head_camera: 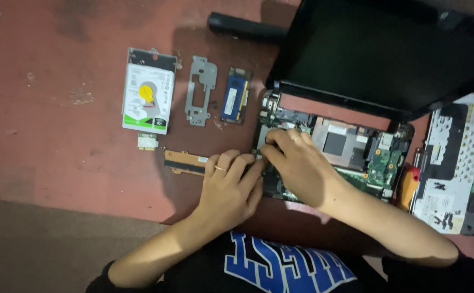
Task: Disassembling a laptop and removing internal components like the cooling fan using a screwdriver
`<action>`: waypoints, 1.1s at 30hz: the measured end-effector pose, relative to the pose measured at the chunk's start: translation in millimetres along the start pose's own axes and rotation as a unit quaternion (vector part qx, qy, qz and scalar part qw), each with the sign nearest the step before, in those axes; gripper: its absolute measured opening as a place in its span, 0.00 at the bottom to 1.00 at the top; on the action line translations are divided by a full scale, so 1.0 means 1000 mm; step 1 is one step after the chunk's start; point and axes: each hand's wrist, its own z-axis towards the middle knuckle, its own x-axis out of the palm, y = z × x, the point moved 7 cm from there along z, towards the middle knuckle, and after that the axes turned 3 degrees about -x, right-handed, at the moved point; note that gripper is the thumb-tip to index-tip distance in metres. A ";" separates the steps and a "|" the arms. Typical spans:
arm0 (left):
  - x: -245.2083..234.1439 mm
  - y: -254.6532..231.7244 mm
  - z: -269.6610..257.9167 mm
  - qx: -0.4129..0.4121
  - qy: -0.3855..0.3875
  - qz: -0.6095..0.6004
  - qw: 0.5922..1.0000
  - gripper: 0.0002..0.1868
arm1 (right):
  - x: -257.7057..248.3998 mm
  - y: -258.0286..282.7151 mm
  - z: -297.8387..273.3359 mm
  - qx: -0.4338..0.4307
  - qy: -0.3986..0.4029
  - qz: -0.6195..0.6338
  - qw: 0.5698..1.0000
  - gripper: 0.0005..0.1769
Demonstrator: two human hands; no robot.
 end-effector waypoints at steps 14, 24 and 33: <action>-0.020 -0.011 0.001 0.068 -0.017 0.120 0.990 0.11 | -0.006 -0.003 -0.002 0.052 0.027 0.099 0.993 0.11; -0.020 -0.008 -0.009 0.063 -0.015 0.086 0.994 0.12 | -0.010 0.023 -0.006 -0.054 -0.100 -0.026 0.993 0.05; 0.002 0.012 0.016 0.017 0.089 0.080 0.993 0.18 | -0.060 -0.018 -0.082 0.168 -0.261 0.101 0.945 0.13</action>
